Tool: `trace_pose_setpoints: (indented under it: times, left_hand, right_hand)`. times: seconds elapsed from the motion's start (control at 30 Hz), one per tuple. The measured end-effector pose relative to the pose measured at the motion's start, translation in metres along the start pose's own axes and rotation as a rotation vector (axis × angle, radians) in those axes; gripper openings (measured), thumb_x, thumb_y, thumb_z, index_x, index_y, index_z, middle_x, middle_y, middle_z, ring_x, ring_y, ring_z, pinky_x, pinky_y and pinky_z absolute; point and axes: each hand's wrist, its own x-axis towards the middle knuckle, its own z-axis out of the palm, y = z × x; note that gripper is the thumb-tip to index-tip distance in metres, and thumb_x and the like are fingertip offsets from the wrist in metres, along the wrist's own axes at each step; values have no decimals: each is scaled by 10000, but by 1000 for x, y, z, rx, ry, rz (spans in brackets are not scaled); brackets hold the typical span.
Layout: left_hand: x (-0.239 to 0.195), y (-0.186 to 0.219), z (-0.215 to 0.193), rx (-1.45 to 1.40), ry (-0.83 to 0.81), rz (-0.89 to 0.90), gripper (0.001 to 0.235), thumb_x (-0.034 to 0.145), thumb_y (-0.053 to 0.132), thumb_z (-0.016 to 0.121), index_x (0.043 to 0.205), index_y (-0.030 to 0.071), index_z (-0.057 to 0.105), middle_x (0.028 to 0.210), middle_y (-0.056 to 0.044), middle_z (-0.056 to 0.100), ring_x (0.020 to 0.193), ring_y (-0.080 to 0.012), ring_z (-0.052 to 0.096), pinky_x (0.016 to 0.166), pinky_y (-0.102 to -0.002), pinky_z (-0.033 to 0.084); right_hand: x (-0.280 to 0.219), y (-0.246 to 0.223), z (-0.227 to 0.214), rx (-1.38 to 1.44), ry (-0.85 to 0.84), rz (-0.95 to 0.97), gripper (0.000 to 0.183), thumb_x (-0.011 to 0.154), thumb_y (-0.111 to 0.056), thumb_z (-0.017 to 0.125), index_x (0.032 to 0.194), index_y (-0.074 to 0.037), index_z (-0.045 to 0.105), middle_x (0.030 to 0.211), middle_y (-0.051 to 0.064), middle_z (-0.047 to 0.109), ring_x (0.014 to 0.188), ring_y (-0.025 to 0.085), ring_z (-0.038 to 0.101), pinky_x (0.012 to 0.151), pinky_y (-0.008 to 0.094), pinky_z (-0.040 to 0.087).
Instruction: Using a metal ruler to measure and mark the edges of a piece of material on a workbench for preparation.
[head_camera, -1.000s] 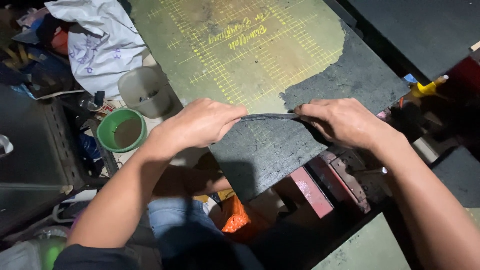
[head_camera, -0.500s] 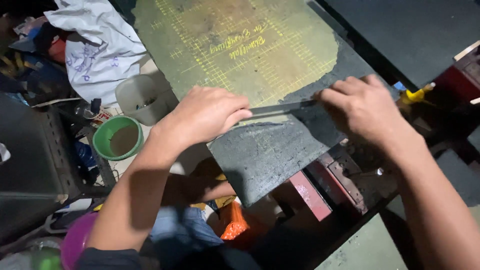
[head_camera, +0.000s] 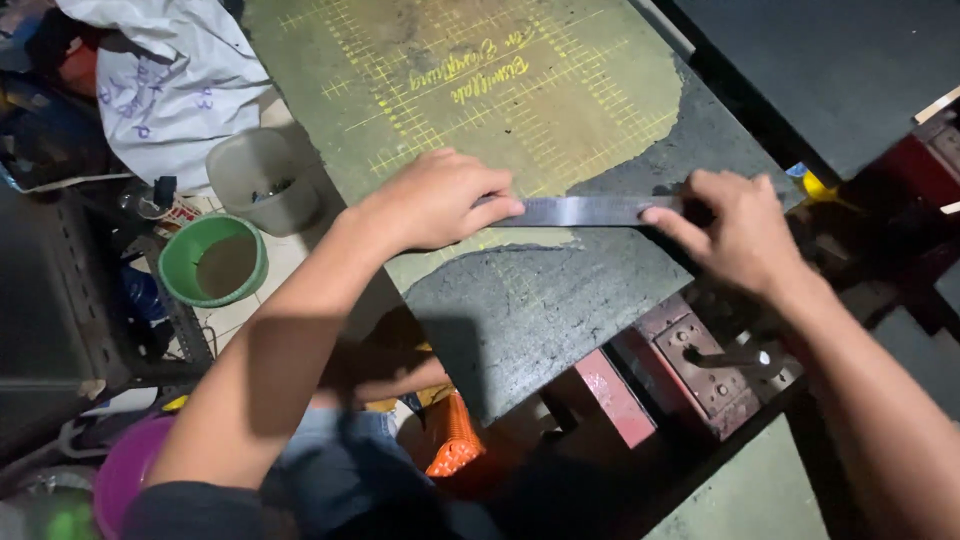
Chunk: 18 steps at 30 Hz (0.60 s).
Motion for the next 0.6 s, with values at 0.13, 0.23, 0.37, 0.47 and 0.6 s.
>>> trace_pose_setpoints:
  times: [0.13,0.23,0.37,0.47,0.6]
  left_hand:
    - [-2,-7,17,42,7,-4,331,1059,456,498,933,200,667,817,23,693,806,-193,648,1007,-445,419]
    - [-6,-8,22,68,112,39,309,1064,434,511,952,188,662,757,-3,709,722,-208,673,992,-479,428]
    - [-21,-5,23,-15,134,30,353,1033,258,472,1337,227,647,901,-3,768,796,-199,682,929,-445,377]
    - [-33,-2,30,32,239,-19,400,1031,257,417,1354,210,648,964,-33,739,878,-232,657,836,-443,366]
    - [-41,-9,45,427,382,-108,301,1060,435,410,1085,252,648,762,14,593,754,-197,636,749,-424,385]
  right_hand:
    - [-3,12,18,44,137,-59,519,968,-573,661,831,-75,604,733,43,610,683,217,559,797,389,333]
    - [-5,15,23,33,165,-136,503,967,-594,629,820,-113,630,686,24,606,631,177,540,784,377,346]
    - [-3,-11,15,-24,297,-300,354,1004,-481,666,996,-127,667,678,5,599,576,143,533,628,318,400]
    - [5,-39,5,76,289,-420,357,1042,-349,589,1149,-64,775,692,53,708,532,155,641,472,280,488]
    - [-1,-52,27,150,272,-273,241,968,-350,672,1164,-226,738,760,3,681,744,233,711,693,365,571]
